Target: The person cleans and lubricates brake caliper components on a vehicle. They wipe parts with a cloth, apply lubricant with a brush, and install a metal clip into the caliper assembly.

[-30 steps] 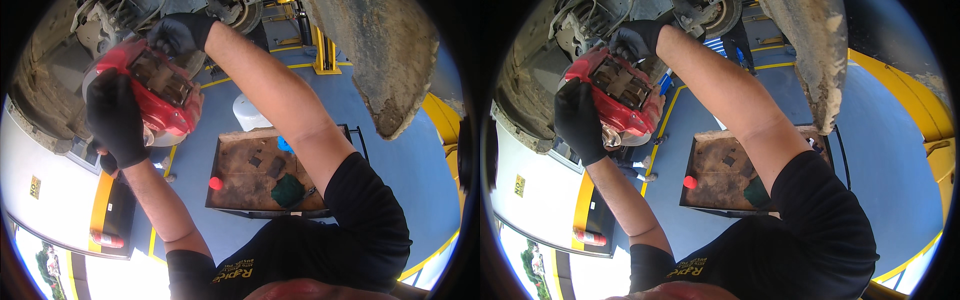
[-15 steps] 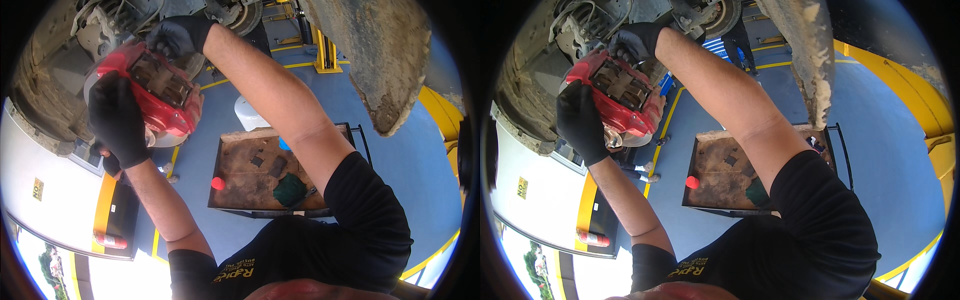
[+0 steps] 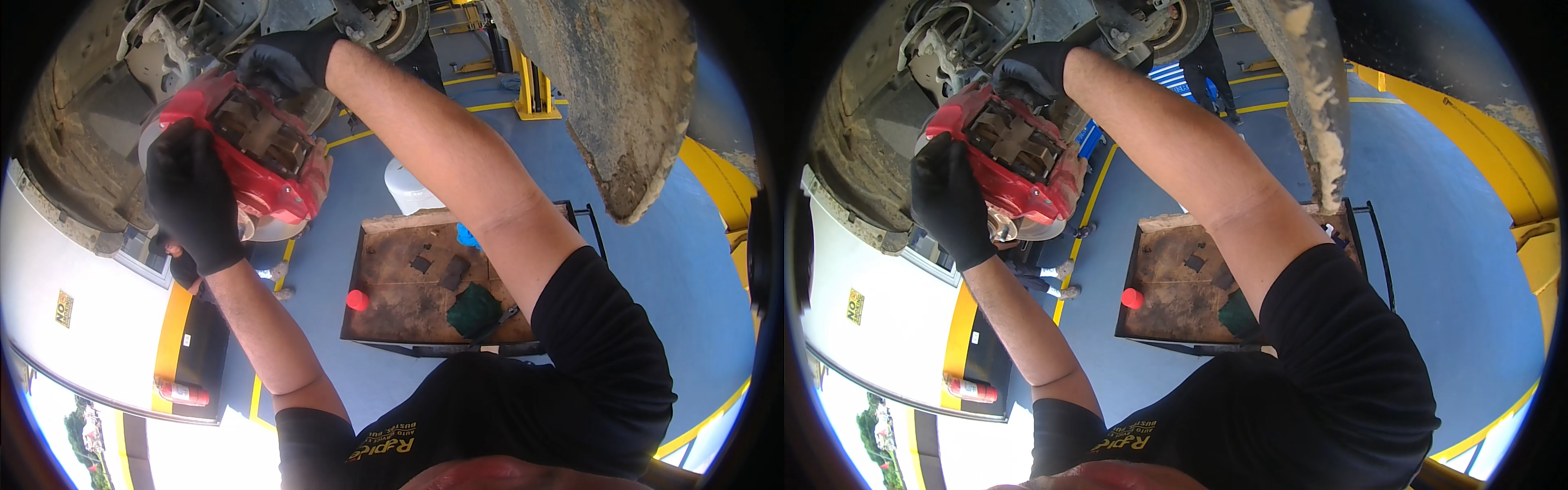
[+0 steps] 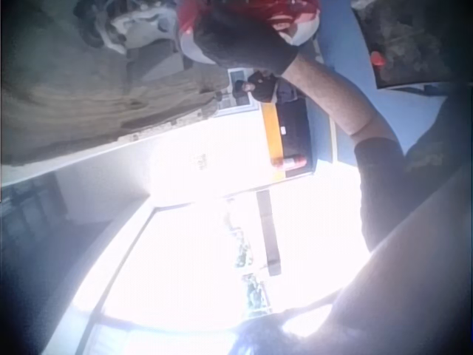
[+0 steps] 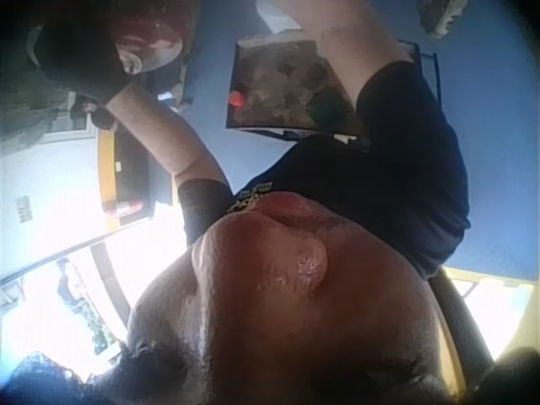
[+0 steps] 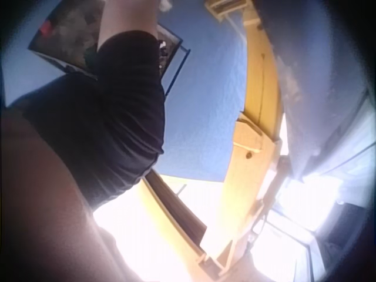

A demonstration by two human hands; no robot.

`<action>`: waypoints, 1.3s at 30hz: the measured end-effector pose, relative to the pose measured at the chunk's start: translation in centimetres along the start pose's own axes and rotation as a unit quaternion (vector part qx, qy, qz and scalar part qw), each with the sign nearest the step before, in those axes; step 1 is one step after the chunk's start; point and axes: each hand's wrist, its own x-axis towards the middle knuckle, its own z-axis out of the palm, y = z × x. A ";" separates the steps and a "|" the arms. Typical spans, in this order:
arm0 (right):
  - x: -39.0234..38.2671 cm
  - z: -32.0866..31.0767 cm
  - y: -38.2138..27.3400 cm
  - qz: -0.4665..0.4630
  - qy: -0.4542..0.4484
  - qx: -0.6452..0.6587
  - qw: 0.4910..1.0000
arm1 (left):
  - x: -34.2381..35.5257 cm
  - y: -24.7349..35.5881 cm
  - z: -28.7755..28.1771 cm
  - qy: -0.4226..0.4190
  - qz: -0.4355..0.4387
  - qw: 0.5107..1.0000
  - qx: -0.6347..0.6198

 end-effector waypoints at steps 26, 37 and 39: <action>0.0 2.1 3.3 -0.045 0.004 0.265 0.963 | -0.2 -0.5 0.3 0.009 -0.009 0.999 0.031; -0.2 3.0 1.7 -0.048 0.103 0.203 0.973 | 0.0 -0.3 0.6 -0.004 -0.032 0.999 -0.035; 0.7 3.5 2.6 -0.079 0.100 0.191 0.973 | -0.2 -0.8 0.7 0.001 -0.016 1.000 -0.023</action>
